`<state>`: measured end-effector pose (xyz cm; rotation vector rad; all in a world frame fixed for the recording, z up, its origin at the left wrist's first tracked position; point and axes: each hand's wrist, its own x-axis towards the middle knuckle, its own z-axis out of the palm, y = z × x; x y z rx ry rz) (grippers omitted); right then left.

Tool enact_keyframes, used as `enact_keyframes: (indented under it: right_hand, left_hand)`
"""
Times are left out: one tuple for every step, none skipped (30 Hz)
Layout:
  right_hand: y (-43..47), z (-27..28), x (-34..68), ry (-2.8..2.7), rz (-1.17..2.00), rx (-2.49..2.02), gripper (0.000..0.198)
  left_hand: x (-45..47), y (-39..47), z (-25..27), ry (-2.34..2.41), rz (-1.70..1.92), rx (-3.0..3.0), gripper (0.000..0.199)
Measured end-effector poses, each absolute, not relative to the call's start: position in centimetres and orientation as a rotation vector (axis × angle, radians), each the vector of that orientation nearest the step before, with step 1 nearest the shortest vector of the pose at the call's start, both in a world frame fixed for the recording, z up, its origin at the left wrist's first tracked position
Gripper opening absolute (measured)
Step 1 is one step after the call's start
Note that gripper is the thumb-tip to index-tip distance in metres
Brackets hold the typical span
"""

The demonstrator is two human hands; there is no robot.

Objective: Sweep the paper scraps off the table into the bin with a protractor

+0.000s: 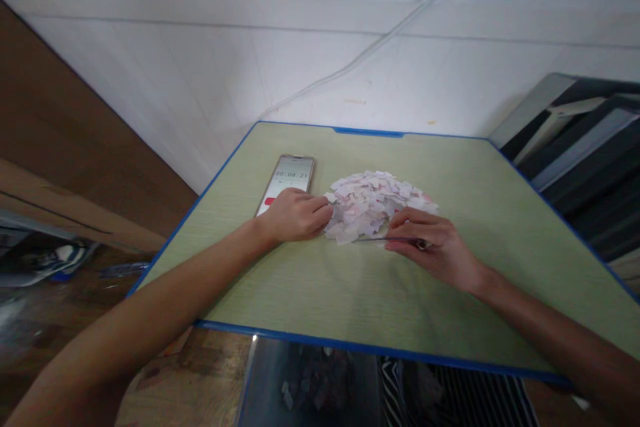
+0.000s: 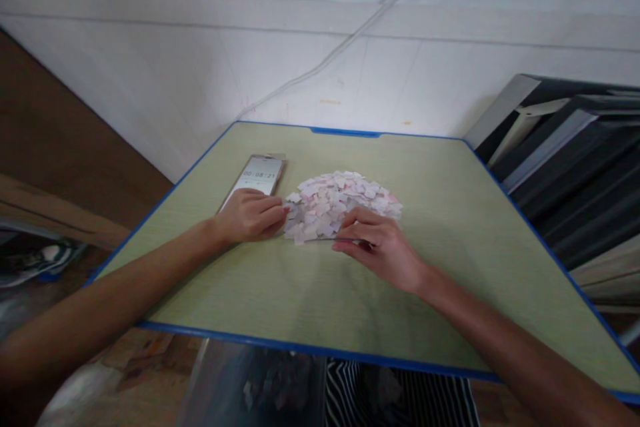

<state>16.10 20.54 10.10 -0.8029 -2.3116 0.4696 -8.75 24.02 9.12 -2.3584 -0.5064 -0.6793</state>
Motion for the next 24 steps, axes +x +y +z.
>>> enact_keyframes:
  right_hand:
    - [20.7, 9.9, 16.2, -2.327, 0.465, -0.806, 0.013]
    - [20.8, 9.8, 16.2, -2.342, 0.465, -0.802, 0.013]
    - [20.8, 9.8, 16.4, -2.358, 0.469, -0.794, 0.012]
    - [20.9, 9.8, 16.5, -2.374, 0.479, -0.778, 0.012]
    - [20.9, 10.0, 16.7, -2.387, 0.488, -0.761, 0.013]
    - [20.9, 10.1, 16.9, -2.388, 0.491, -0.752, 0.015]
    - [20.9, 10.3, 17.0, -2.376, 0.484, -0.757, 0.016]
    - [20.9, 10.5, 17.1, -2.35, 0.468, -0.776, 0.017]
    - [20.8, 10.6, 17.2, -2.32, 0.451, -0.797, 0.017]
    - [20.7, 10.8, 17.2, -2.301, 0.443, -0.81, 0.017]
    - [20.7, 10.8, 17.2, -2.308, 0.455, -0.805, 0.017]
    - [20.6, 10.9, 17.2, -2.337, 0.484, -0.781, 0.016]
    - [20.6, 11.0, 17.3, -2.38, 0.522, -0.749, 0.017]
    - [20.6, 11.1, 17.4, -2.424, 0.562, -0.715, 0.017]
    - [20.6, 11.2, 17.6, -2.458, 0.594, -0.692, 0.017]
    - [20.6, 11.3, 17.7, -2.473, 0.612, -0.683, 0.017]
    - [20.6, 11.4, 17.9, -2.47, 0.616, -0.69, 0.018]
    - [20.6, 11.5, 18.1, -2.454, 0.61, -0.707, 0.018]
    - [20.7, 11.6, 18.3, -2.439, 0.604, -0.721, 0.018]
    - [20.7, 11.6, 18.4, -2.43, 0.601, -0.719, 0.018]
    - [20.7, 11.6, 18.5, -2.436, 0.604, -0.701, 0.018]
    - [20.8, 11.6, 18.6, -2.456, 0.613, -0.673, 0.017]
    - [20.8, 11.6, 18.6, -2.482, 0.625, -0.641, 0.018]
    - [20.7, 11.6, 18.7, -2.509, 0.636, -0.615, 0.019]
  left_hand:
    - [-8.7, 24.0, 9.2, -0.501, -0.679, -2.359, 0.031]
    - [-8.7, 24.0, 9.2, -0.495, -0.679, -2.361, 0.031]
    - [-8.8, 23.9, 9.3, -0.488, -0.681, -2.36, 0.03]
    - [-8.7, 23.9, 9.4, -0.484, -0.684, -2.359, 0.03]
    - [-8.7, 23.9, 9.4, -0.478, -0.69, -2.357, 0.031]
    - [-8.7, 23.9, 9.5, -0.474, -0.695, -2.356, 0.031]
    - [-8.7, 23.8, 9.5, -0.47, -0.699, -2.355, 0.031]
    - [-8.7, 23.8, 9.5, -0.466, -0.698, -2.357, 0.031]
    - [-8.7, 23.8, 9.6, -0.464, -0.695, -2.359, 0.031]
    - [-8.7, 23.8, 9.6, -0.462, -0.691, -2.363, 0.031]
    - [-8.7, 23.8, 9.6, -0.462, -0.688, -2.367, 0.031]
    - [-8.7, 23.7, 9.6, -0.464, -0.684, -2.37, 0.031]
    - [-8.7, 23.7, 9.6, -0.467, -0.679, -2.373, 0.032]
    - [-8.8, 23.7, 9.6, -0.471, -0.677, -2.373, 0.032]
    - [-8.8, 23.6, 9.6, -0.475, -0.676, -2.372, 0.032]
    - [-8.8, 23.6, 9.6, -0.477, -0.675, -2.371, 0.031]
    - [-8.8, 23.6, 9.7, -0.477, -0.674, -2.37, 0.031]
    - [-8.8, 23.6, 9.7, -0.473, -0.675, -2.368, 0.031]
    - [-8.8, 23.5, 9.7, -0.469, -0.675, -2.367, 0.031]
    - [-8.8, 23.5, 9.7, -0.464, -0.673, -2.366, 0.032]
    - [-8.8, 23.5, 9.7, -0.461, -0.671, -2.365, 0.032]
    - [-8.8, 23.5, 9.8, -0.458, -0.673, -2.362, 0.032]
    - [-8.7, 23.5, 9.8, -0.458, -0.675, -2.361, 0.033]
    - [-8.7, 23.5, 9.8, -0.458, -0.677, -2.361, 0.033]
